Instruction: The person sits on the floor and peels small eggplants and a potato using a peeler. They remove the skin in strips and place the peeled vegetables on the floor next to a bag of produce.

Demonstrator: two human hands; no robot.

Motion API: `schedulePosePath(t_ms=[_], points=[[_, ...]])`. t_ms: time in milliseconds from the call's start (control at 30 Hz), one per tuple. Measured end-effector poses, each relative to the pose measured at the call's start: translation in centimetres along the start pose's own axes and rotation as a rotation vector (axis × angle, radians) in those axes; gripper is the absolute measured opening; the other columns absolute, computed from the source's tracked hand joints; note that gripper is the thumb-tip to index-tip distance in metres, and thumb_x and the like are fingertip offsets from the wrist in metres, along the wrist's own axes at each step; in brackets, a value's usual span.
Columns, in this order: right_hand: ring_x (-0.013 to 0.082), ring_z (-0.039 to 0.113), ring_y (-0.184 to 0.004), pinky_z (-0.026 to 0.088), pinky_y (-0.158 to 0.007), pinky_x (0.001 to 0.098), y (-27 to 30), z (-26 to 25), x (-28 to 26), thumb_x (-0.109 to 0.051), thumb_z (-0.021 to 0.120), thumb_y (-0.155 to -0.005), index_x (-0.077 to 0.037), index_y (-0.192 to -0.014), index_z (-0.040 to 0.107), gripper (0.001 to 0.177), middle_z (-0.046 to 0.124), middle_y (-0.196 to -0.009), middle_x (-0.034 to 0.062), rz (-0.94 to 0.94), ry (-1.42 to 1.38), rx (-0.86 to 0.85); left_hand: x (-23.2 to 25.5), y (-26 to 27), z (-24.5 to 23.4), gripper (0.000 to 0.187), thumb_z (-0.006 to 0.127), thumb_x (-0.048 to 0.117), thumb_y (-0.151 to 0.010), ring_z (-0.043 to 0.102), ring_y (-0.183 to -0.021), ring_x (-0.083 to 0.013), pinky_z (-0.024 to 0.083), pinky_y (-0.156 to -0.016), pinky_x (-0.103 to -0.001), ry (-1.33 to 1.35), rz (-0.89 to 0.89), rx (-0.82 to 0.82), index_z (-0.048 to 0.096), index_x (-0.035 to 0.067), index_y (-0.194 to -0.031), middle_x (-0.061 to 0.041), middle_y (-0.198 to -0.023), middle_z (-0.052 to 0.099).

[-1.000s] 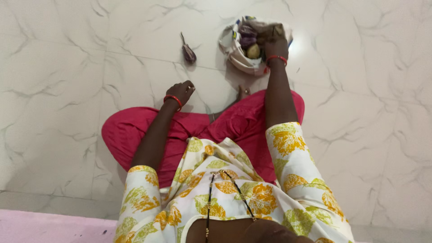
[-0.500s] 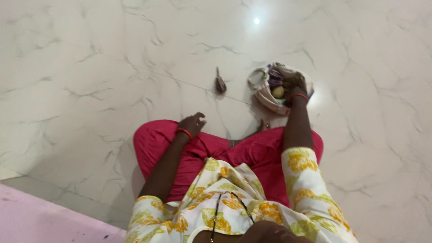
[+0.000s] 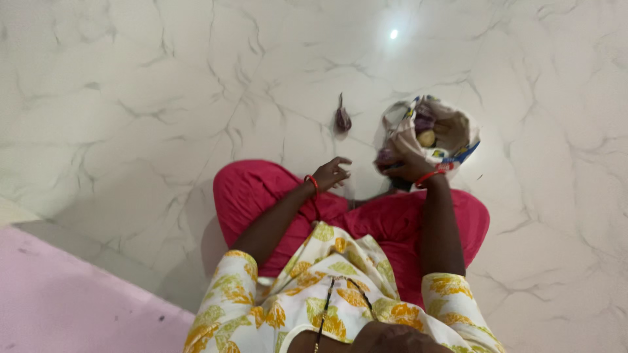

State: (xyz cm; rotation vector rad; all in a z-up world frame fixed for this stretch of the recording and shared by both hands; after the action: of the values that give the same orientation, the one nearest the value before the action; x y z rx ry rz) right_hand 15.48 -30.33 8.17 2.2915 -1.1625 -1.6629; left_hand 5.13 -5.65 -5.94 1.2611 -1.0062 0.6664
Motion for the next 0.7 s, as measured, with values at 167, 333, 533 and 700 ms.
schedulePosePath(t_ms=[167,333,533,700], points=[[0.0097,0.066,-0.093,0.032,-0.085,0.0426,0.3,8.6,-6.8,-0.036,0.072,-0.093,-0.025,-0.131,0.075,0.040,0.079,-0.104,0.0012,-0.001,0.284,-0.146,1.6,3.2,3.1,0.049,0.051,0.044,-0.106,0.064,-0.093,-0.0167,0.066,-0.076,-0.038,0.598,0.009,-0.325,0.041,0.025,-0.150,-0.007,-0.106,0.056],[0.0105,0.067,-0.092,0.043,-0.083,0.0347,0.2,7.2,-7.5,-0.037,0.070,-0.096,-0.022,-0.136,0.072,0.043,0.079,-0.099,0.0034,0.025,0.036,0.093,2.0,2.4,1.9,0.034,0.051,0.035,-0.110,0.065,-0.068,-0.0194,0.051,-0.049,-0.031,0.716,0.069,-0.082,0.048,0.016,-0.138,-0.009,-0.098,0.066],[0.0159,0.065,-0.092,0.057,-0.075,0.0313,-4.5,4.8,-0.1,-0.013,0.075,-0.085,-0.009,-0.136,0.057,0.055,0.064,-0.107,0.0062,-0.075,-0.385,0.537,1.0,-0.1,-1.4,0.033,0.051,0.032,-0.102,0.066,-0.054,-0.0228,0.045,-0.036,-0.031,0.720,0.007,0.129,0.042,0.020,-0.132,-0.013,-0.096,0.072],[0.0246,0.066,-0.104,0.053,-0.091,0.0367,-5.7,4.8,0.6,0.005,0.069,-0.080,-0.001,-0.127,0.058,0.049,0.065,-0.115,0.0132,-0.278,-0.206,0.866,1.0,-0.5,-0.2,0.031,0.053,0.031,-0.099,0.067,-0.057,-0.0258,0.051,-0.041,-0.034,0.749,0.011,0.037,0.042,0.018,-0.126,-0.017,-0.101,0.073]])
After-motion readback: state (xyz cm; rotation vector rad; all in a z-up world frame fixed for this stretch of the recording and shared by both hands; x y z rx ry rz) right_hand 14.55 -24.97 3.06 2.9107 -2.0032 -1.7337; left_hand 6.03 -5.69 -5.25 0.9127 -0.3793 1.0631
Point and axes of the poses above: each hand's wrist, its own y-axis away from the middle knuckle, its own z-axis out of the palm, x = y × z, the point moved 4 cm from there along -y, towards the middle knuckle
